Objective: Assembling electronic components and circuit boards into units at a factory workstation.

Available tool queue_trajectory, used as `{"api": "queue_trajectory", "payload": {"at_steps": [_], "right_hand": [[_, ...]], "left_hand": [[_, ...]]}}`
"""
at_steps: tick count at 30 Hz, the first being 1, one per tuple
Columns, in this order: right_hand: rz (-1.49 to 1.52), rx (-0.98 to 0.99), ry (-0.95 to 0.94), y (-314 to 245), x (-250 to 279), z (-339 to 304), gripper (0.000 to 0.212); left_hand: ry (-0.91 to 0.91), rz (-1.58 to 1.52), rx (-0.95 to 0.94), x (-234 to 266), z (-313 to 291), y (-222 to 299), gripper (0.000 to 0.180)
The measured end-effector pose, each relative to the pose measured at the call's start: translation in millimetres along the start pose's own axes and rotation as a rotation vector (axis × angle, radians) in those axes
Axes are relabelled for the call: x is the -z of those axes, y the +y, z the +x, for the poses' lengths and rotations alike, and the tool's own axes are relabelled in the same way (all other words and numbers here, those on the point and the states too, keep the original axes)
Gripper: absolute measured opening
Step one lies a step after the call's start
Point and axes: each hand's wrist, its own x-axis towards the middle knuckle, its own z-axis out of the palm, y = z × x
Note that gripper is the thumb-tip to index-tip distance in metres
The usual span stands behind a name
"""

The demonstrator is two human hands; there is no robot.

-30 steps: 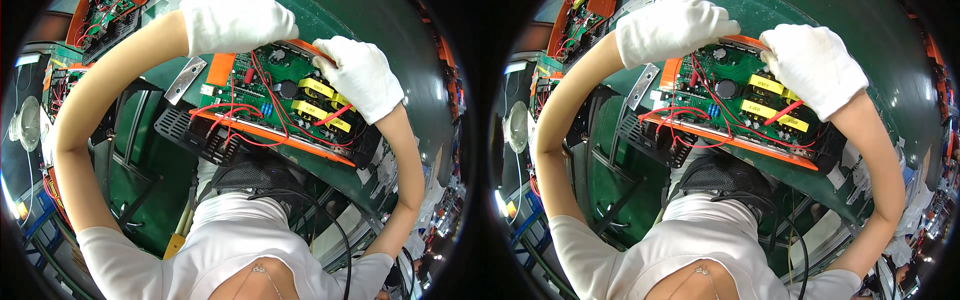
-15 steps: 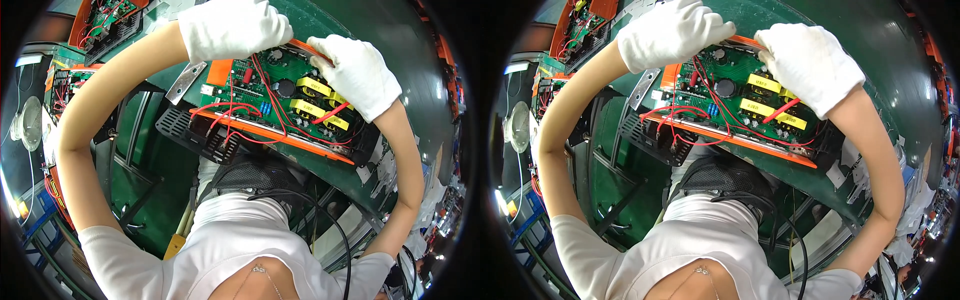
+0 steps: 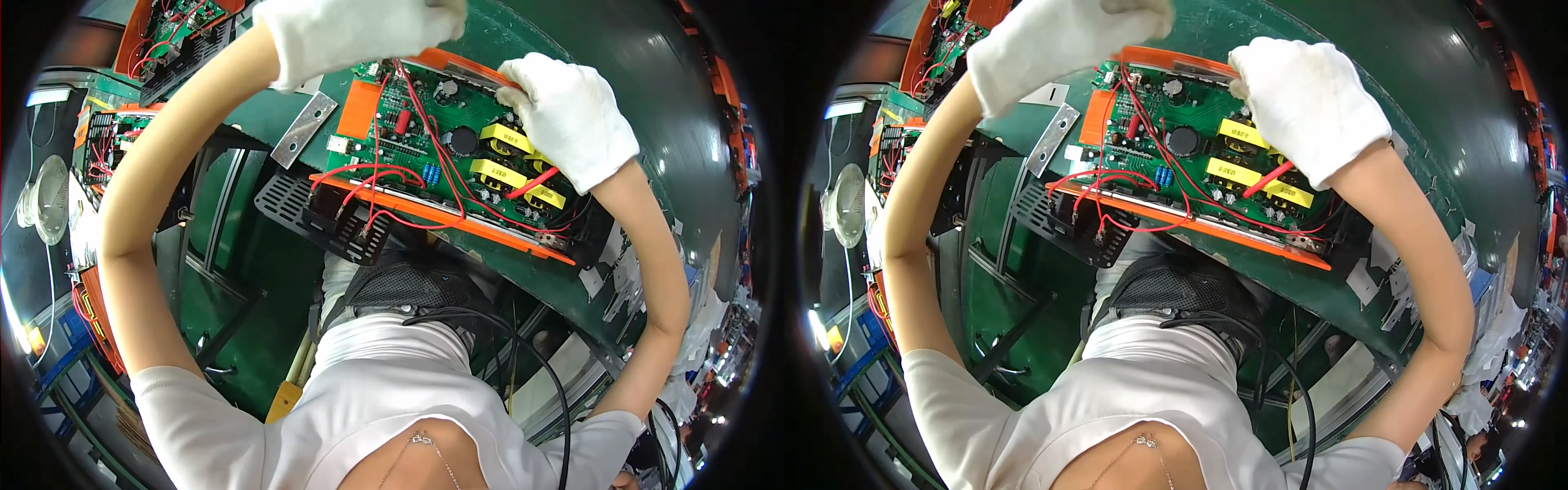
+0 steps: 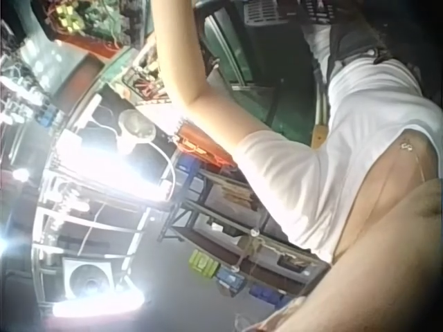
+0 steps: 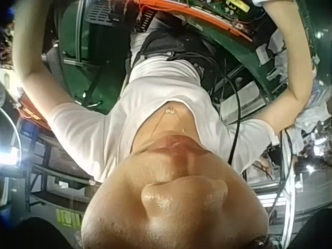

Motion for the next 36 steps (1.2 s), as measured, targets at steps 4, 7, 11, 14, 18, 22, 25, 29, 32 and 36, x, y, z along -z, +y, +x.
{"api": "queue_trajectory", "payload": {"at_steps": [4,7,11,14,18,22,25,29,32,36], "right_hand": [[0.015,-0.024,-0.011,-0.5,0.7,-0.1,0.017],[0.044,-0.038,-0.008,0.7,0.1,0.8,0.018],[0.061,-0.043,0.005,1.2,-2.6,-0.5,0.018],[0.044,-0.015,0.037,2.7,-3.7,-1.6,0.018],[0.057,-0.011,0.047,1.9,-4.2,-0.8,0.018],[0.075,-0.016,0.033,2.0,-5.4,-0.3,0.019],[0.080,-0.005,0.050,0.2,-3.8,0.2,0.019],[0.062,-0.136,-0.044,-1.3,-0.1,-1.1,0.018],[0.134,0.001,0.087,-2.4,-4.2,-1.4,0.016],[0.115,-0.035,0.055,-0.4,-5.8,-3.4,0.016]], "left_hand": [[-0.204,0.135,0.010,-8.8,0.3,-30.7,0.022],[-0.249,0.183,-0.261,-22.8,-1.2,-46.3,0.030],[-0.209,-0.044,-0.016,-38.3,-7.9,-30.7,0.029],[-0.133,0.392,-0.697,-35.9,-5.3,-47.5,0.026],[-0.063,0.234,-0.756,-38.7,-4.7,-65.2,0.028],[-0.119,-0.040,-0.494,-39.7,-9.8,-64.6,0.032],[-0.125,-0.322,-0.277,-43.7,-14.0,-54.5,0.029],[-0.242,-0.459,-0.082,-42.6,-13.3,-8.0,0.035],[0.019,-0.260,-0.132,-15.6,-14.4,2.2,0.023],[0.003,0.183,-0.112,-13.3,-14.7,-2.3,0.023]]}}
